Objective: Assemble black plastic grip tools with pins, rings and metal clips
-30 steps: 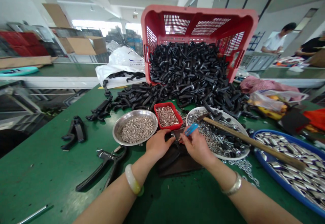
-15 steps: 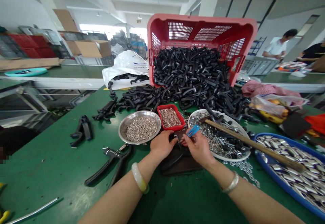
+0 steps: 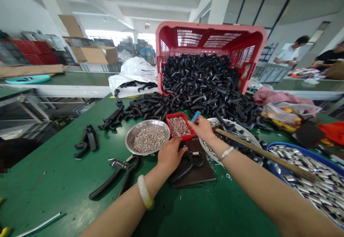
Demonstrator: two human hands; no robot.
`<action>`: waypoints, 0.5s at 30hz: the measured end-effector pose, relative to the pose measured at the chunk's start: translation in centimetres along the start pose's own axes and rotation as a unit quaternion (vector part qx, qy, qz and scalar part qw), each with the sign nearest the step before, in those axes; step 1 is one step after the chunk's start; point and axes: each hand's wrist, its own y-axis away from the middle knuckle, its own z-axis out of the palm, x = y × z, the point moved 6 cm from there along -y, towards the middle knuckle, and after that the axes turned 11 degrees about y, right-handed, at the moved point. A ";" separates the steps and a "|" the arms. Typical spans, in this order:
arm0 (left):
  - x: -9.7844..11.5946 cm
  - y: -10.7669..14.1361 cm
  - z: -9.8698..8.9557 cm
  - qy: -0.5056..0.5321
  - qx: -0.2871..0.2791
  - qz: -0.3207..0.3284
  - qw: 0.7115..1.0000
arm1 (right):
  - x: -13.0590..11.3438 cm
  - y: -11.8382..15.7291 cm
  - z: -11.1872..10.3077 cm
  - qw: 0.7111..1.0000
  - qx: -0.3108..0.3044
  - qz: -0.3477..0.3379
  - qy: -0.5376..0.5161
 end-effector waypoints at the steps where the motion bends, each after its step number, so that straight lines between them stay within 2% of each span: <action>1: -0.3 -0.2 -0.9 -0.012 0.012 0.000 1.000 | 0.0 -0.9 0.6 0.999 -0.029 0.003 0.040; 4: -3.2 -1.4 -3.7 -0.088 0.006 -0.072 0.994 | -0.7 -2.5 1.6 0.992 -0.087 0.001 0.093; 6: -6.0 -2.3 -4.7 -0.128 -0.055 -0.133 0.981 | -2.1 -2.8 1.8 0.986 -0.111 -0.015 0.124; 8: -8.0 -2.9 -5.0 -0.129 -0.107 -0.151 0.974 | -4.6 -2.5 1.8 0.981 -0.121 -0.060 0.136; 10: -9.1 -3.2 -4.9 -0.119 -0.123 -0.151 0.974 | -7.9 -1.7 2.2 0.973 -0.134 -0.132 0.130; 12: -9.6 -3.3 -4.8 -0.117 -0.114 -0.156 0.974 | -11.1 -0.6 3.2 0.960 -0.156 -0.194 0.126; 15: -9.8 -3.2 -4.9 -0.118 -0.091 -0.166 0.975 | -14.2 0.2 5.0 0.946 -0.183 -0.227 0.139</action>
